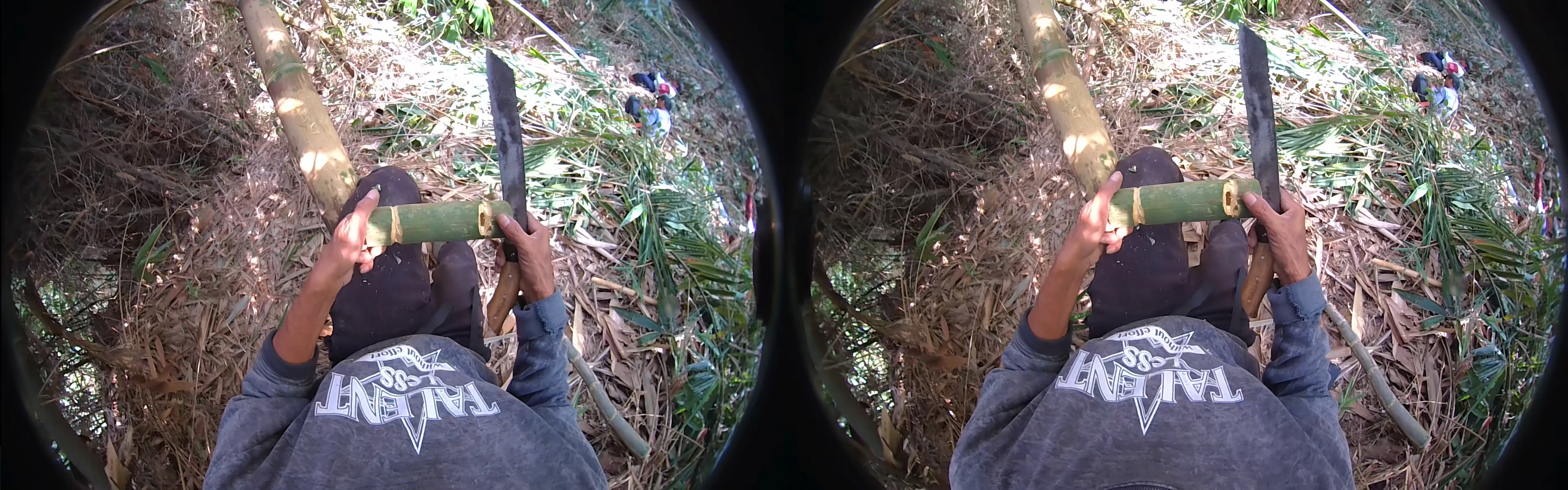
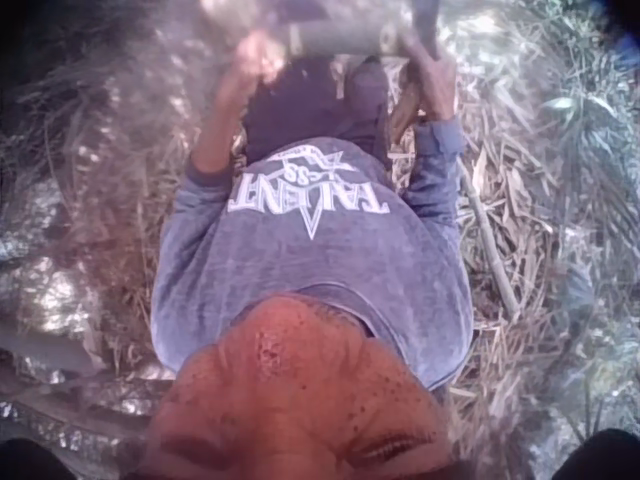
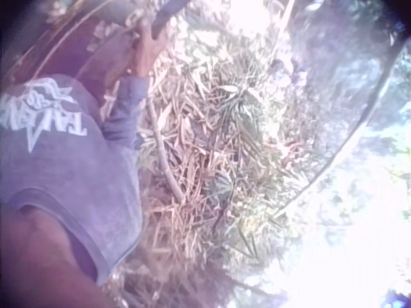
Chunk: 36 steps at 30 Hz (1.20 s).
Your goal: The person uses a machete to cut a section of bamboo in a forest. They position the blade against the bamboo stalk and strike it repeatedly to sever the piece. The person then holds the cut bamboo segment and continues to use the machete to trim and shape the ends.
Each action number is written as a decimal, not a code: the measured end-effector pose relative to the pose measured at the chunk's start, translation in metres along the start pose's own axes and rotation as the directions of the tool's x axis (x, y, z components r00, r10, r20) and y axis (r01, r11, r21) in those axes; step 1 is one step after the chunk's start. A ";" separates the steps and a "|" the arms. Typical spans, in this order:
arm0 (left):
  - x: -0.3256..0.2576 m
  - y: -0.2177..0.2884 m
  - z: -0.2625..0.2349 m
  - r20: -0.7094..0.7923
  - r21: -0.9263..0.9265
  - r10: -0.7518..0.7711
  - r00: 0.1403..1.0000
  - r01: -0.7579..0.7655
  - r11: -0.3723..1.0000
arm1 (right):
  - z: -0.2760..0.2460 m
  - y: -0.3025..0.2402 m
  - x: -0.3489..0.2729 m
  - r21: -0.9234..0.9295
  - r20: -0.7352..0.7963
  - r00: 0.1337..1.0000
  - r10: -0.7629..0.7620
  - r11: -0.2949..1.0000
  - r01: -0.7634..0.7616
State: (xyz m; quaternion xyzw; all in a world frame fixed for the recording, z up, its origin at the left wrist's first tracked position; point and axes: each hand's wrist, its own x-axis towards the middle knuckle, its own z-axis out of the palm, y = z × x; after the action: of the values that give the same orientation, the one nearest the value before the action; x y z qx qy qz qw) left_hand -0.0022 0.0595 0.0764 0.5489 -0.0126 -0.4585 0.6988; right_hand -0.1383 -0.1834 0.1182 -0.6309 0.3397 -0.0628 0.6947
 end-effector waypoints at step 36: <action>0.189 0.022 -0.172 -0.881 0.124 0.186 0.435 -0.167 0.978 | 0.201 0.004 0.180 -0.389 0.657 0.497 -0.567 0.309 0.868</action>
State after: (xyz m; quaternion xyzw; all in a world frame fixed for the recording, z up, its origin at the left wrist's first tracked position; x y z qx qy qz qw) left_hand 0.2107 0.0654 -0.0670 0.7089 0.2924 -0.0293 0.6412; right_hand 0.1080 -0.1082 0.0389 -0.9181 -0.1420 -0.1136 0.3521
